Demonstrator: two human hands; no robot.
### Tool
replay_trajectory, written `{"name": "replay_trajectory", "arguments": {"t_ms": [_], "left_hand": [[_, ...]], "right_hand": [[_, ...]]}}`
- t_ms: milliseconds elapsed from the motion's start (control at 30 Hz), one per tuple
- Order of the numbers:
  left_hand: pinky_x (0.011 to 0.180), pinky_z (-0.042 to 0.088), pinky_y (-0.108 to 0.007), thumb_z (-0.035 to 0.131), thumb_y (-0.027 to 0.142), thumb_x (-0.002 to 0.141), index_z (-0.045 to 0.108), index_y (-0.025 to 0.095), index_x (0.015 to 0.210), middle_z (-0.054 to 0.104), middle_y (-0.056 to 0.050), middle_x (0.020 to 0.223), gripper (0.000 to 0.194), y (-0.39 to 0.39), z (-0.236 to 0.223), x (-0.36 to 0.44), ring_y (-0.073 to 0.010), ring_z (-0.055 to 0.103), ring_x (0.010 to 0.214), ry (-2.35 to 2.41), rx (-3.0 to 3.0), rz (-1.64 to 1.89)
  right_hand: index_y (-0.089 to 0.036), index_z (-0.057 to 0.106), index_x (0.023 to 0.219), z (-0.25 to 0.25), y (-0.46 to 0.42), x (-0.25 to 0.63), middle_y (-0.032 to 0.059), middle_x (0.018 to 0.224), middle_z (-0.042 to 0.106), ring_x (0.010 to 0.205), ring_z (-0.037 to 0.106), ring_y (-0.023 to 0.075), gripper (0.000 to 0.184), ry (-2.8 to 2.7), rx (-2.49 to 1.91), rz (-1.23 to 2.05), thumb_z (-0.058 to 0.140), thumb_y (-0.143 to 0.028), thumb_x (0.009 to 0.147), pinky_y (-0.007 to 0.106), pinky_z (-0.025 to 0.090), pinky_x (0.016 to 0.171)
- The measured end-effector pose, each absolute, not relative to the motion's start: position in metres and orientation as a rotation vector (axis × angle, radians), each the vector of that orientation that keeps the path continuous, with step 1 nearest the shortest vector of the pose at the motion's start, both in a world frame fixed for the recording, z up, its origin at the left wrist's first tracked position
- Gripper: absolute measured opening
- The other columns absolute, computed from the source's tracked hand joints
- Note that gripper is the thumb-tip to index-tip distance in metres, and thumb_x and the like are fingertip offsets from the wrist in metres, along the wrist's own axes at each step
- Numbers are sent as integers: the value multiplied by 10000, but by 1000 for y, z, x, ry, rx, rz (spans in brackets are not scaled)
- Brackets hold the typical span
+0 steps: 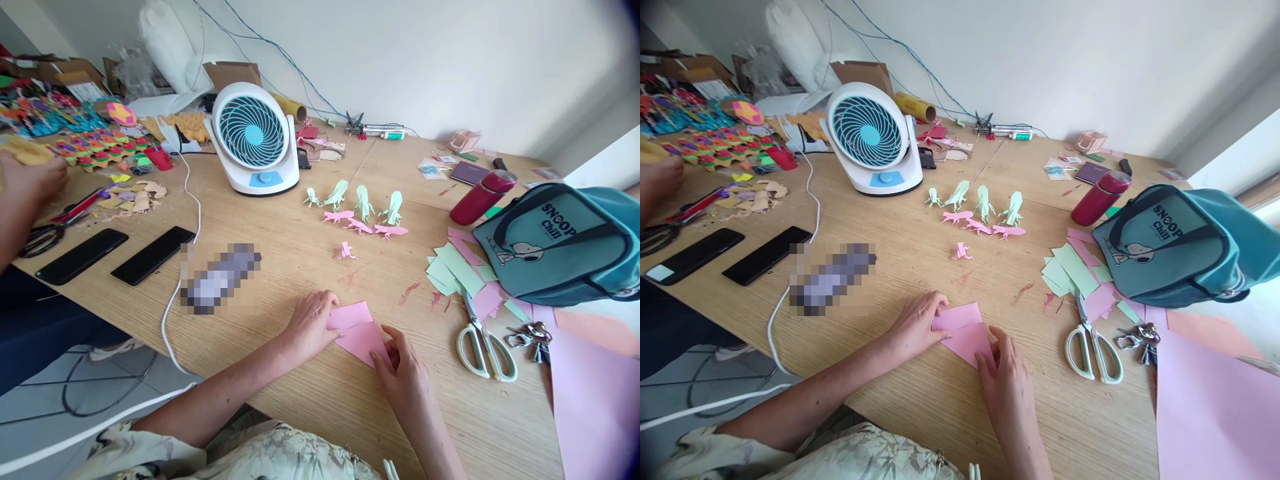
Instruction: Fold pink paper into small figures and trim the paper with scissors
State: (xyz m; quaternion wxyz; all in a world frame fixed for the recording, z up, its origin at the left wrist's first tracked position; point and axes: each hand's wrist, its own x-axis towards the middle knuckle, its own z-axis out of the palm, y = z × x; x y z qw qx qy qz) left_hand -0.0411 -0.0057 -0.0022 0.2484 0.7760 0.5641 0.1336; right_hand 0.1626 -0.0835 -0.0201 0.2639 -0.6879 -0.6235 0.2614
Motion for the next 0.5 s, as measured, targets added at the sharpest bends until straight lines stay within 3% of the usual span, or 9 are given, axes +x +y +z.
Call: {"name": "replay_trajectory", "arguments": {"t_ms": [267,500], "left_hand": [[933,445,-386,806,307,745,574,179,1005,559,-90,1119,371,-11,17,-34,-271,546,1082,1503,2207,240],[873,480,-428,791,327,762,539,144,1157,588,-128,1127,503,-24,27,-16,-311,610,1014,1573,2273,16]], "right_hand": [[-204,560,1211,-26,-88,160,84,996,598,917,616,260,350,-1752,-1814,515,545,-280,869,416,506,826],[-205,535,1233,-30,-94,158,96,1040,575,956,596,271,349,-1797,-1788,391,553,-264,890,439,508,844]]}}
